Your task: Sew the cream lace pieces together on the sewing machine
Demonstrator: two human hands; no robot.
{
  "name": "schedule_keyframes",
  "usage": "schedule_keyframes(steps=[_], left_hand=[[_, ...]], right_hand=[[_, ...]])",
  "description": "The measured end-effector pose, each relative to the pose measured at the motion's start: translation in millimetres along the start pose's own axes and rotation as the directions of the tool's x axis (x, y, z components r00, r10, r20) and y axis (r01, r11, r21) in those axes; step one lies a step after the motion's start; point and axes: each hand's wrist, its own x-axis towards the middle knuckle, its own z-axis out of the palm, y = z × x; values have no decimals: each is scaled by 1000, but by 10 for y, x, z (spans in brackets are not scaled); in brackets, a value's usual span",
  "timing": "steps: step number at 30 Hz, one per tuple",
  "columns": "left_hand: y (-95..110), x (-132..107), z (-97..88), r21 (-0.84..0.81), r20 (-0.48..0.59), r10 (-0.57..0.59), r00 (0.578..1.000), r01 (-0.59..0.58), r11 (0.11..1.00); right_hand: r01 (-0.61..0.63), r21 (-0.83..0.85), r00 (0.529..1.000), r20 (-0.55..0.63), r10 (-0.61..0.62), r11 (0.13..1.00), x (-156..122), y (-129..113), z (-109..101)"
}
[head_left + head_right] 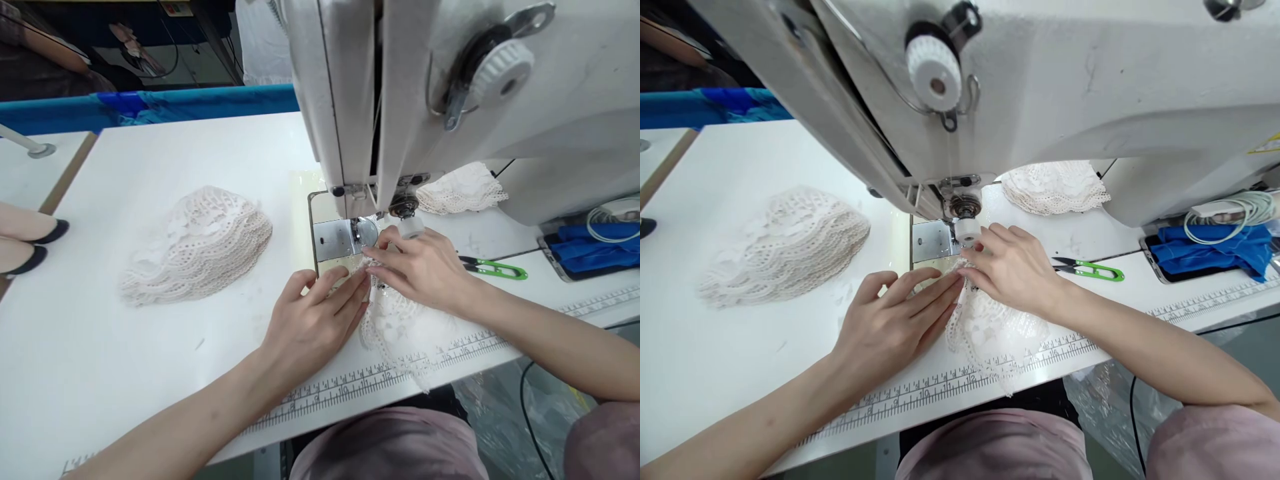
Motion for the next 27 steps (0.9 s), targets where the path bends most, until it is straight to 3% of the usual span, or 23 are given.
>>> schedule_keyframes(steps=[7,16,23,27], left_hand=[[5,23,-7,-36,9,-15,1000,15,999],[-4,21,4,-19,3,-14,1000,14,1000],[-5,19,14,-60,5,-32,999,33,998],[1,12,20,-50,5,-37,999,37,998]], right_hand=[[45,-14,996,83,-44,999,26,-80,9],[15,-62,994,105,-8,998,115,-142,49],[77,21,996,42,-78,997,46,-92,9],[36,121,998,-56,-29,992,2,11,-6]])
